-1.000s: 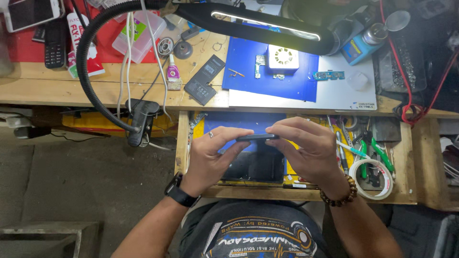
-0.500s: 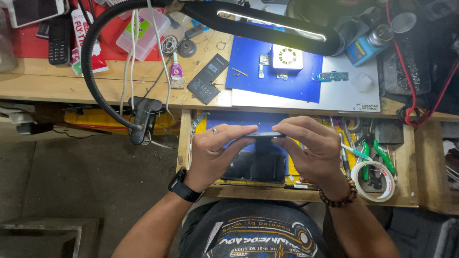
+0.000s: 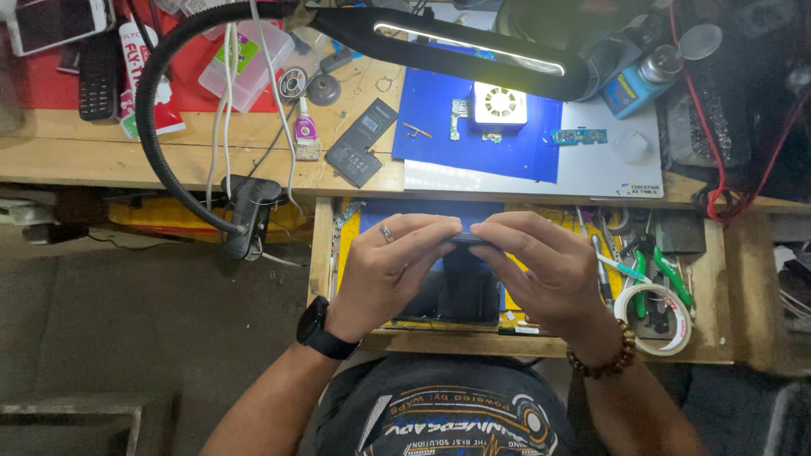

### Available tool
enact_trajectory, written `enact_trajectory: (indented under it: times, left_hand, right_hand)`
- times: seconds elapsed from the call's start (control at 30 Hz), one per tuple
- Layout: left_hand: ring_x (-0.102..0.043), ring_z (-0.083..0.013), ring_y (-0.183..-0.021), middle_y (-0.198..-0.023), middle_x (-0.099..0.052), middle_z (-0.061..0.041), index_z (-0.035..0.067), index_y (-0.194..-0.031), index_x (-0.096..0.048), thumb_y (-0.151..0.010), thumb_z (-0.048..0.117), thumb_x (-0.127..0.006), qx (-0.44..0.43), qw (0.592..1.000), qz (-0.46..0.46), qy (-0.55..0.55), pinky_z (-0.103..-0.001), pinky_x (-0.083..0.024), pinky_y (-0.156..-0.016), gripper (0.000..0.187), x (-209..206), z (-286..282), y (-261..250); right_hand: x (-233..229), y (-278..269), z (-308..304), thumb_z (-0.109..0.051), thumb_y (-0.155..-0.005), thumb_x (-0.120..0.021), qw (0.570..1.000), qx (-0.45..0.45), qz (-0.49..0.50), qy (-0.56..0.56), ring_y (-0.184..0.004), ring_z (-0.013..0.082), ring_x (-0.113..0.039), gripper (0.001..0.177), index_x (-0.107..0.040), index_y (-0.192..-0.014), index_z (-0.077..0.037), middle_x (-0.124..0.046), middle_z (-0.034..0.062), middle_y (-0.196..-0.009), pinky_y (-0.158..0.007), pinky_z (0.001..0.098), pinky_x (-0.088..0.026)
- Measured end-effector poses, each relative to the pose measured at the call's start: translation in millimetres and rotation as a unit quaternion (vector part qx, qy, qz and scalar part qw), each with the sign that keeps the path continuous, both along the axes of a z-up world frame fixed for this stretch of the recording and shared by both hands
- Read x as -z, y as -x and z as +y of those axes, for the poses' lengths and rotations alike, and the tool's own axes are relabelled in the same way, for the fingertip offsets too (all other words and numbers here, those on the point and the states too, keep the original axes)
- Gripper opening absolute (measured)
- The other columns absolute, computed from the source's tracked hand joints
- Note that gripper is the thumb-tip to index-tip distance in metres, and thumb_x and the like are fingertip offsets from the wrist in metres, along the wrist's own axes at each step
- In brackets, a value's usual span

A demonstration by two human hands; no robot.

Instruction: The person disassembles a smartphone, removes the back cover, and detaches the battery connector. They then reassemble the device by reconnecting the battery, aligning the back cover, and snapping it into place. Finally, they test the phone's functionality by unlocking it and navigating the screen.

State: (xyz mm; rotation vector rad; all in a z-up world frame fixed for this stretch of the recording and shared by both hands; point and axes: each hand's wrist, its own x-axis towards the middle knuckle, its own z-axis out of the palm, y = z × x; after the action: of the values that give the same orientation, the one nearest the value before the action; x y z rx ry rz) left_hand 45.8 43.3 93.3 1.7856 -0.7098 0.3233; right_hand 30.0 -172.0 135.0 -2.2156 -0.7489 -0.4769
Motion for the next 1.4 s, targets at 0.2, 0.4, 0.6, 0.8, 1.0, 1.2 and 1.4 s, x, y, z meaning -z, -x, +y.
enact_trajectory:
  times: [0.2,0.4,0.6,0.8,1.0,1.2,1.4]
  left_hand:
    - [-0.074,-0.0226,-0.101,-0.115,-0.075,-0.008,0.009,-0.117,-0.073,-0.09,0.008,-0.08,-0.008,0.998,-0.046,-0.033,-0.033,-0.061,-0.086,0.027,-4.6,-2.4,-5.2]
    - [-0.075,-0.021,-0.101,-0.112,-0.076,-0.005,0.012,-0.114,-0.074,-0.089,0.008,-0.081,-0.005,0.998,-0.04,-0.042,-0.032,-0.061,-0.086,0.026,-4.7,-2.8,-6.8]
    - [-0.074,-0.0235,-0.103,-0.114,-0.073,-0.011,0.006,-0.12,-0.07,-0.088,0.006,-0.079,-0.026,0.998,0.046,0.046,-0.032,-0.06,-0.087,0.033,5.6,-7.5,-3.4]
    - [-0.076,-0.0213,-0.095,-0.107,-0.076,-0.01,0.007,-0.118,-0.074,-0.093,0.002,-0.076,-0.017,0.996,0.08,0.035,-0.03,-0.06,-0.081,0.026,19.8,-5.1,-4.9]
    - [-0.077,-0.0209,-0.093,-0.107,-0.076,-0.011,0.007,-0.118,-0.073,-0.093,0.001,-0.075,-0.004,0.999,0.044,0.021,-0.029,-0.061,-0.08,0.026,19.1,-8.2,-4.2]
    - [-0.076,-0.0233,-0.088,-0.103,-0.076,-0.01,0.007,-0.114,-0.074,-0.092,0.006,-0.077,-0.004,0.999,-0.008,-0.037,-0.031,-0.061,-0.074,0.023,14.3,-13.4,-3.9]
    - [-0.074,-0.0255,-0.089,-0.104,-0.075,-0.01,0.007,-0.114,-0.073,-0.092,0.013,-0.079,0.004,0.996,-0.055,-0.073,-0.035,-0.06,-0.075,0.023,21.5,-19.7,-6.6]
  right_hand:
    - [-2.6,0.7,3.6,-0.002,-0.087,-0.081,1.0,0.007,-0.016,0.018,-0.087,0.0256,-0.074,0.026,-0.069,-0.11,-0.002,-0.072,0.0133,-0.103,-0.073,0.0339,-0.06]
    - [-1.4,3.5,4.0,0.0,-0.086,-0.08,1.0,0.022,-0.013,0.007,-0.084,0.0235,-0.075,0.025,-0.071,-0.109,-0.003,-0.073,0.0119,-0.103,-0.07,0.032,-0.06]
    - [20.9,6.9,-4.5,0.007,-0.089,-0.077,0.99,0.063,0.028,-0.124,-0.096,0.0186,-0.072,0.024,-0.069,-0.111,0.0,-0.072,0.0114,-0.107,-0.082,0.0296,-0.06]
    - [72.8,2.6,-19.8,0.008,-0.096,-0.071,0.903,0.004,0.185,-0.387,-0.105,0.015,-0.068,0.023,-0.069,-0.118,0.0,-0.071,0.0087,-0.113,-0.096,0.0286,-0.058]
    - [100.6,9.1,-24.0,0.008,-0.096,-0.072,0.874,0.014,0.212,-0.437,-0.1,0.016,-0.07,0.024,-0.068,-0.118,0.002,-0.072,0.0118,-0.112,-0.092,0.0291,-0.059]
    - [75.9,13.8,-23.1,0.006,-0.096,-0.068,0.895,-0.013,0.232,-0.38,-0.115,0.0178,-0.07,0.024,-0.061,-0.117,-0.001,-0.07,0.0108,-0.119,-0.103,0.0311,-0.058]
    - [65.1,10.7,-31.9,0.006,-0.091,-0.077,0.959,0.042,0.229,-0.162,-0.097,0.0148,-0.07,0.021,-0.07,-0.111,0.0,-0.074,0.0096,-0.105,-0.087,0.0263,-0.057]
